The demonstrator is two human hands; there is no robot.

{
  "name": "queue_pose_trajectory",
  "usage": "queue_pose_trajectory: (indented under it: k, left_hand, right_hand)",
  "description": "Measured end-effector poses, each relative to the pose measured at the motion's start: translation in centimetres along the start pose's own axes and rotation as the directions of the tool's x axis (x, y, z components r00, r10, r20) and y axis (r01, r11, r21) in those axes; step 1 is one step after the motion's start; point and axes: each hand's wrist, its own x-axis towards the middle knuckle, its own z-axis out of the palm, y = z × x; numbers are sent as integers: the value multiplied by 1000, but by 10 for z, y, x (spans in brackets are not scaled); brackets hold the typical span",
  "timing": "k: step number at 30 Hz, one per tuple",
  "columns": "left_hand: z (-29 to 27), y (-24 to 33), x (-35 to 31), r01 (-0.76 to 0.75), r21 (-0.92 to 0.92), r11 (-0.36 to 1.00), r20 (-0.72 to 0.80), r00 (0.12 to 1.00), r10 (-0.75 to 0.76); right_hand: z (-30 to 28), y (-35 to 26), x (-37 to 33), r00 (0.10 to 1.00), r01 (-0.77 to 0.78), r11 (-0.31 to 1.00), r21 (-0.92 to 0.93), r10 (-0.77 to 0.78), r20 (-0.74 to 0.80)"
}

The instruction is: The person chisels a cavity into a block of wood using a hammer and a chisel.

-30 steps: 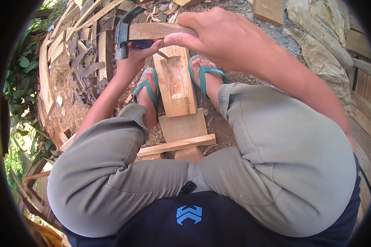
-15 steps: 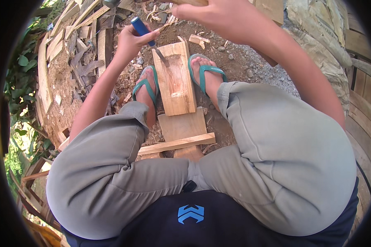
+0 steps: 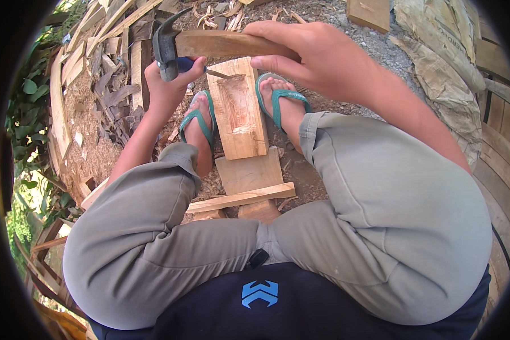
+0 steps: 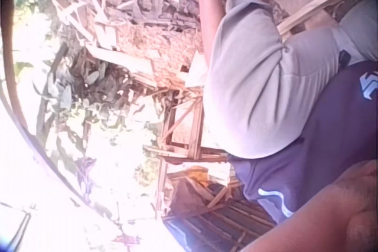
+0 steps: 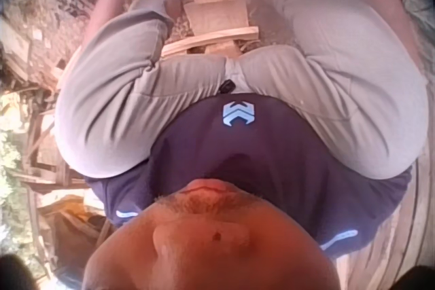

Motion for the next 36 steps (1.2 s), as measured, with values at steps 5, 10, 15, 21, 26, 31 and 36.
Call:
queue_pose_trajectory:
  k: [5, 10, 15, 21, 26, 31, 36]
  left_hand:
    - [6, 2, -1, -25, -28, 999, 82, 996, 27]
    - [0, -8, 6, -220, 61, 974, 54, 975, 217]
    - [12, 4, 4, 11, -144, 989, 80, 997, 1]
    - [9, 9, 20, 43, -28, 999, 145, 989, -38]
    - [11, 3, 23, 12, -4, 1000, 91, 996, -12]
    - [16, -3, 30, 80, -133, 988, 115, 991, -64]
    - [16, -2, 34, 122, -117, 986, 185, 978, -99]
  right_hand:
    - [-3, -6, -9, 972, 174, 984, 32, -166, -164]
    - [-5, -9, -6, 999, 51, 994, -96, -49, 16]
    - [-3, -20, 1, 981, 91, 994, 67, -78, -180]
    - [-20, -19, 16, 993, -91, 995, -37, 88, -73]
    - [-15, -27, 23, 982, -177, 983, -56, 180, 53]
    - [-14, -27, 32, 960, -280, 957, -79, 277, -36]
    - [-12, -14, 29, 973, -202, 979, -8, 200, -120]
